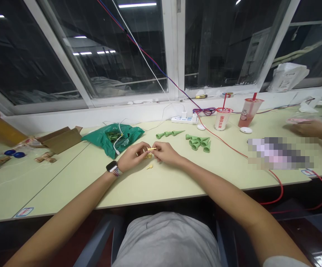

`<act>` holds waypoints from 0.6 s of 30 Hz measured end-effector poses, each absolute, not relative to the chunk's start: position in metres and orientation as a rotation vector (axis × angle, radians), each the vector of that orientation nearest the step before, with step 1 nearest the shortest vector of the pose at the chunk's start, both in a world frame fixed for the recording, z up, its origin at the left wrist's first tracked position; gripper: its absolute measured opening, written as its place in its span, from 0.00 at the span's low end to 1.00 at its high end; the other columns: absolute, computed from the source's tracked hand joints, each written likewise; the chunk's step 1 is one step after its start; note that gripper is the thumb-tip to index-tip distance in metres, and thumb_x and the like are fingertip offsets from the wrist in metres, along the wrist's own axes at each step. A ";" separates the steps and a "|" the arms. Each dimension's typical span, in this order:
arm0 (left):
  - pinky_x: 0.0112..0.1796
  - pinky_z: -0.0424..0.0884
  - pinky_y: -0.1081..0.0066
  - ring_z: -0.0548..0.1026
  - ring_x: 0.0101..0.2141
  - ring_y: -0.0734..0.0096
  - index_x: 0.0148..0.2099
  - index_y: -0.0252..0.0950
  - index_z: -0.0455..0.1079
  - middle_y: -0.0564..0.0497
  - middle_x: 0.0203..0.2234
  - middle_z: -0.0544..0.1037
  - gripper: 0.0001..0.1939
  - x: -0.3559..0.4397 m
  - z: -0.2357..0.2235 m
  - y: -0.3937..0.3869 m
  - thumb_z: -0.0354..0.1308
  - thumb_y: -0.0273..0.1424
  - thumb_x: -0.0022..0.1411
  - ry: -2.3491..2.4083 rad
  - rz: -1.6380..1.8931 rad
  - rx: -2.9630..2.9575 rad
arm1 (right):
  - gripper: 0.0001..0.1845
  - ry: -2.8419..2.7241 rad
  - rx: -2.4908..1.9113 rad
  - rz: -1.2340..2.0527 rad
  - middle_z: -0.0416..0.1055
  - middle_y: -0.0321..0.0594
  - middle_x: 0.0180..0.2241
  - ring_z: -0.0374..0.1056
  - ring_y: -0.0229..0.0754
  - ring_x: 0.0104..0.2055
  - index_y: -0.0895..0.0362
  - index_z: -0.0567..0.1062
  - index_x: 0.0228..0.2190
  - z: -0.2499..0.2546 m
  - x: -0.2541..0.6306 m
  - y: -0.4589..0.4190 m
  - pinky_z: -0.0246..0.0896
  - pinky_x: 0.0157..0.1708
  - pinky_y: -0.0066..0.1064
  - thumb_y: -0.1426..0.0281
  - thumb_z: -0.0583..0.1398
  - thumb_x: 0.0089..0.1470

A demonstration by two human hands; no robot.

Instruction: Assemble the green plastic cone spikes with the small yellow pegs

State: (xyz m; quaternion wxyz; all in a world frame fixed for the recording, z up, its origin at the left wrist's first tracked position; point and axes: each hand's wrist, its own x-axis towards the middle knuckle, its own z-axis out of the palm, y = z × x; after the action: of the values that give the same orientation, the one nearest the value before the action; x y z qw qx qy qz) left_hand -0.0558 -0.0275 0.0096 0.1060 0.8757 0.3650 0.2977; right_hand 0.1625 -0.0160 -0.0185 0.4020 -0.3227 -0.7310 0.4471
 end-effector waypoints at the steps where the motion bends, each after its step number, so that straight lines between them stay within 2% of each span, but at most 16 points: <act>1: 0.34 0.68 0.69 0.74 0.30 0.70 0.47 0.38 0.72 0.50 0.34 0.78 0.15 -0.056 0.010 -0.027 0.50 0.42 0.75 1.069 0.879 2.596 | 0.09 -1.848 -0.815 1.133 0.71 0.32 0.24 0.69 0.36 0.21 0.55 0.72 0.33 -0.018 0.163 -0.016 0.67 0.22 0.26 0.62 0.61 0.59; 3: 0.36 0.69 0.68 0.75 0.33 0.68 0.46 0.38 0.74 0.49 0.35 0.79 0.17 -0.055 0.011 -0.027 0.48 0.41 0.76 1.067 0.878 2.610 | 0.09 -1.844 -0.818 1.133 0.71 0.32 0.23 0.69 0.36 0.21 0.55 0.72 0.33 -0.018 0.163 -0.016 0.66 0.22 0.26 0.62 0.61 0.59; 7: 0.32 0.69 0.70 0.74 0.29 0.71 0.56 0.38 0.71 0.50 0.36 0.78 0.18 -0.055 0.010 -0.027 0.53 0.43 0.73 1.061 0.875 2.540 | 0.09 -1.838 -0.822 1.124 0.72 0.32 0.23 0.70 0.36 0.22 0.55 0.72 0.33 -0.017 0.163 -0.015 0.66 0.22 0.26 0.63 0.61 0.59; 15: 0.34 0.67 0.69 0.73 0.32 0.69 0.41 0.36 0.73 0.49 0.33 0.77 0.17 -0.055 0.012 -0.027 0.48 0.41 0.76 1.060 0.890 2.577 | 0.08 -1.829 -0.825 1.119 0.71 0.32 0.23 0.69 0.37 0.22 0.55 0.71 0.31 -0.014 0.163 -0.018 0.66 0.21 0.27 0.63 0.61 0.58; 18: 0.34 0.67 0.69 0.73 0.32 0.69 0.42 0.36 0.73 0.49 0.34 0.77 0.16 -0.056 0.012 -0.027 0.49 0.40 0.75 1.064 0.910 2.567 | 0.08 -1.808 -0.838 1.102 0.71 0.32 0.23 0.69 0.37 0.21 0.55 0.71 0.31 -0.014 0.164 -0.016 0.65 0.21 0.28 0.63 0.61 0.57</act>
State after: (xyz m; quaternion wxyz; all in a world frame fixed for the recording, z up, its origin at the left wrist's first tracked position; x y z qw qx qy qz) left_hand -0.0559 -0.0266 0.0124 0.1087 0.8727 0.3617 0.3094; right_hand 0.1638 -0.0162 -0.0139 0.4188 -0.3343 -0.7210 0.4392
